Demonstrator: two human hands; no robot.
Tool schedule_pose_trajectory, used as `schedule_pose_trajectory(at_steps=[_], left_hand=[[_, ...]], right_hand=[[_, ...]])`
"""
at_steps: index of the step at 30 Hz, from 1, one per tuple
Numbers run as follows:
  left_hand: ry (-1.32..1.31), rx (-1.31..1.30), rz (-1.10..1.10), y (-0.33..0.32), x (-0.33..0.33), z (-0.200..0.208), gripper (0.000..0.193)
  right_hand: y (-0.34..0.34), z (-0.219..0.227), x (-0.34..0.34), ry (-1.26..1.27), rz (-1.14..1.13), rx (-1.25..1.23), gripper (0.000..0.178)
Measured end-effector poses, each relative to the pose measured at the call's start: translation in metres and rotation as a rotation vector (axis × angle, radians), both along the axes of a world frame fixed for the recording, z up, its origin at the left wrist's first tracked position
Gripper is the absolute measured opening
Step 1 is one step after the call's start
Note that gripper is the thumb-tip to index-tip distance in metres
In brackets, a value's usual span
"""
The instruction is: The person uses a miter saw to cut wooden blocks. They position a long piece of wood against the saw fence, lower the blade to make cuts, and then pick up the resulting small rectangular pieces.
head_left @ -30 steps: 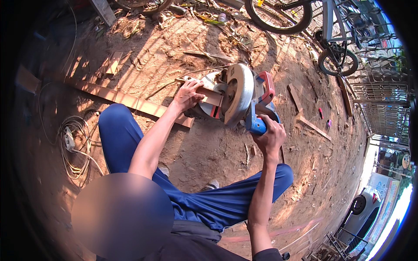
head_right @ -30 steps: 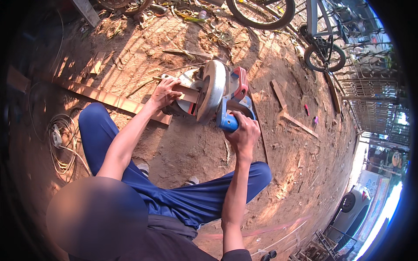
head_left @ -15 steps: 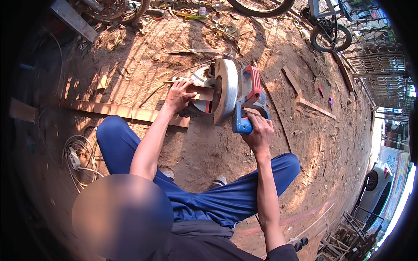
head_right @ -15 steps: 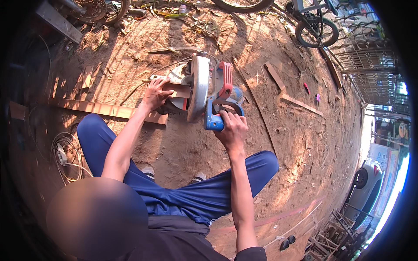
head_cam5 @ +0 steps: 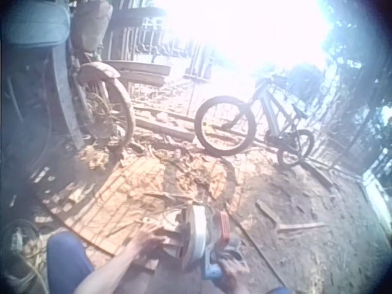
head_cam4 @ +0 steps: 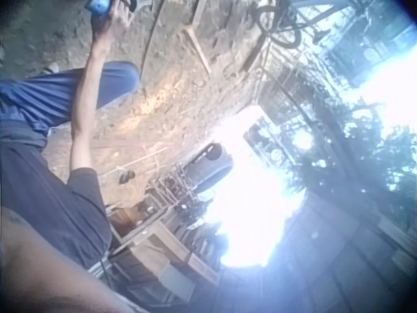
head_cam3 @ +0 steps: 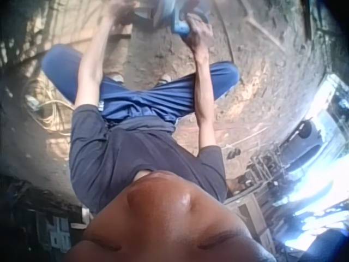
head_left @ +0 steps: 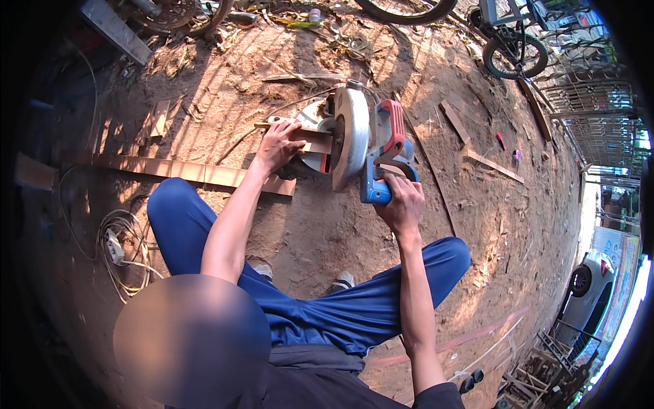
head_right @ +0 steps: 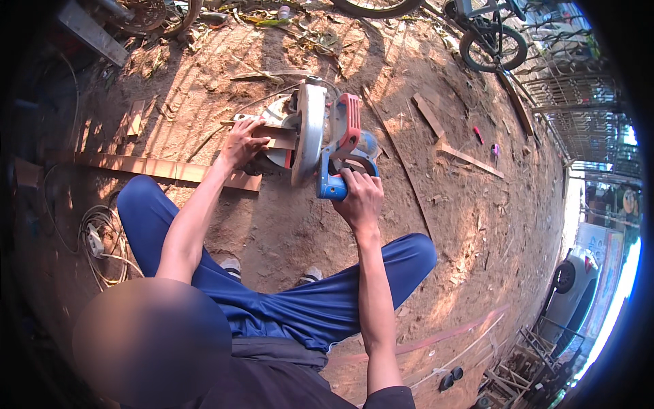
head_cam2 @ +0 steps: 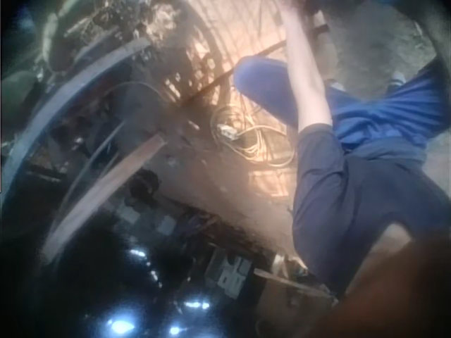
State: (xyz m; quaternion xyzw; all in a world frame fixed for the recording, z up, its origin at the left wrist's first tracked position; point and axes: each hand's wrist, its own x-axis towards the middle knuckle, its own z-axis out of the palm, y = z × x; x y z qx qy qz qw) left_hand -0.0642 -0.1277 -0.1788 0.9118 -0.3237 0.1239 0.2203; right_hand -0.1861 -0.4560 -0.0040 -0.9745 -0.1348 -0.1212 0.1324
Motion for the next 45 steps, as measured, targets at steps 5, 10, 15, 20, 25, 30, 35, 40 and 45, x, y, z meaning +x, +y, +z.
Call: schedule_pose_trajectory(at_steps=[5, 10, 15, 20, 25, 30, 35, 40, 45], left_hand=[[-0.013, -0.007, -0.019, 0.000, 0.001, 0.002, 0.025], [0.031, -0.045, 0.016, -0.001, -0.003, 0.007, 0.021], [0.027, -0.027, 0.013, -0.004, -0.003, 0.009, 0.020], [0.019, -0.033, 0.029, -0.003, -0.003, 0.006, 0.020], [0.042, -0.037, 0.032, -0.004, -0.001, 0.006, 0.021], [0.042, -0.046, 0.034, -0.004, -0.004, 0.011, 0.019], [-0.037, -0.038, 0.032, -0.005, -0.003, 0.011, 0.020], [-0.018, -0.011, 0.038, -0.010, -0.005, 0.012, 0.020], [-0.021, -0.009, 0.039, -0.009, -0.005, 0.014, 0.020]], right_hand=[[-0.001, 0.001, -0.001, 0.006, -0.009, -0.005, 0.035], [0.000, 0.001, -0.001, 0.002, -0.013, 0.000, 0.035], [0.001, -0.006, -0.006, -0.016, -0.053, -0.028, 0.034], [0.002, -0.007, -0.005, -0.049, -0.037, -0.017, 0.033], [0.000, 0.002, 0.000, 0.000, -0.035, 0.000, 0.034], [0.000, 0.004, 0.002, 0.003, -0.022, 0.005, 0.033], [0.000, 0.005, 0.002, -0.003, -0.018, 0.012, 0.032], [0.000, 0.004, 0.001, -0.007, -0.021, 0.013, 0.032], [0.000, 0.002, 0.001, 0.040, -0.033, -0.008, 0.041]])
